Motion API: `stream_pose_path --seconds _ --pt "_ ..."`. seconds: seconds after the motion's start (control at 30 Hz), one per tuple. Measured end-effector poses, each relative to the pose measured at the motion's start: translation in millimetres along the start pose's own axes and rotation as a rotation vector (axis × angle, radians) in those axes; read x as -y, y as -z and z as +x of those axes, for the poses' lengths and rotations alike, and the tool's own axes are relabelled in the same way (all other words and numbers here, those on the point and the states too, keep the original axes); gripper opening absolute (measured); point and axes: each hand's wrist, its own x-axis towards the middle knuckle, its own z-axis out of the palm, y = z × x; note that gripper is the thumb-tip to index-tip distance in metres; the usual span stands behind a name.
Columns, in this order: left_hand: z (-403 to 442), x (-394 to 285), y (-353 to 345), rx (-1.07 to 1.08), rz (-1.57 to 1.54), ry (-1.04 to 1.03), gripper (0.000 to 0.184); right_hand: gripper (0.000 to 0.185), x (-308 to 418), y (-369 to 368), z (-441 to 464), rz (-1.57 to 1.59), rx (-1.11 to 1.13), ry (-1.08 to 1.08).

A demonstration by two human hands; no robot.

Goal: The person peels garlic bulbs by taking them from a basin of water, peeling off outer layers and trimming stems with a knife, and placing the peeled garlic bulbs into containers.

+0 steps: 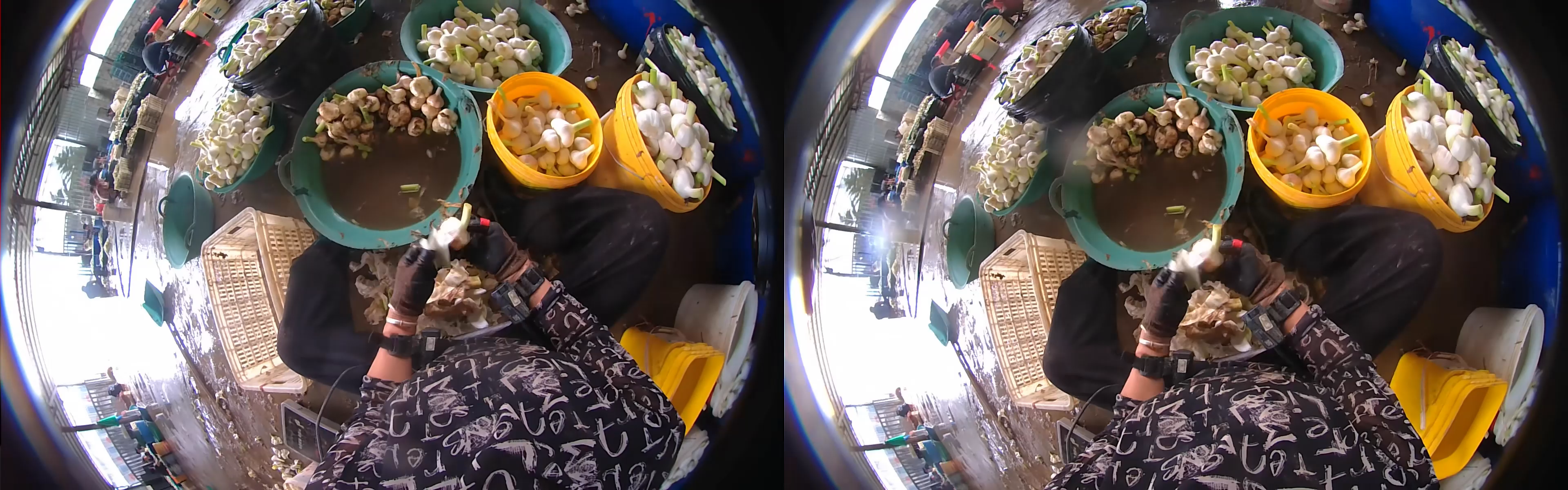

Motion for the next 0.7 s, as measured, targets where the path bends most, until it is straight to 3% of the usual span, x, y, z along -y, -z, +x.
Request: stream_pose_path --seconds 0.1,0.17,0.2,0.23,0.27,0.3,0.37,0.4,0.43,0.5,0.53,0.6,0.63,0.7 --pt "-1.7 -17.9 7.1 0.051 -0.028 0.248 0.011 0.031 -2.7 6.6 1.9 0.072 -0.013 -0.059" --pt "6.0 -4.6 17.2 0.012 -0.086 0.313 0.021 0.031 -3.2 -4.4 2.1 0.054 -0.088 -0.117" --pt "9.0 -8.8 14.1 0.003 0.371 -0.062 0.021 0.031 4.2 -13.0 -0.3 0.054 -0.088 -0.116" --pt "9.3 -13.0 12.0 -0.007 0.821 -0.445 0.021 0.032 13.2 -21.7 -2.5 -0.448 0.003 0.041" --pt "8.9 -19.8 12.2 -0.010 0.797 -0.446 0.019 0.032 18.6 -28.0 -3.9 -0.948 0.099 0.202" --pt "9.0 -28.0 14.8 -0.011 0.797 -0.447 0.019 0.032 19.7 -30.9 -4.3 -0.948 0.100 0.202" --pt "6.4 -41.9 19.1 0.178 0.983 -0.414 0.020 0.031 19.1 -33.2 -5.9 -0.634 0.040 0.057" --pt "8.1 -32.3 22.4 0.224 0.759 -0.378 0.021 0.031 19.4 -28.0 -4.8 -0.633 0.038 0.056" --pt "10.2 -26.4 26.0 0.226 0.760 -0.378 0.021 0.029 21.2 -19.0 -1.7 -0.727 0.035 0.027" --pt "12.6 -22.9 30.4 0.209 1.068 -0.428 0.029 0.027 19.9 -18.8 -0.3 -0.819 0.030 0.000" --pt "11.6 -20.4 30.5 0.211 1.068 -0.428 0.029 0.025 15.5 -20.2 0.6 -0.849 -0.077 0.055" --pt "6.6 -23.7 21.3 0.141 0.047 0.262 0.021 0.023 14.2 -20.0 -2.2 -0.882 -0.189 0.113" --pt "0.8 -27.0 18.4 0.141 0.045 0.263 0.021 0.021 13.2 -16.3 -3.9 -0.798 -0.220 0.104" --pt "-12.3 -54.3 6.0 0.425 0.290 0.226 0.021 0.019 6.7 -7.0 -3.2 -0.711 -0.245 0.091"
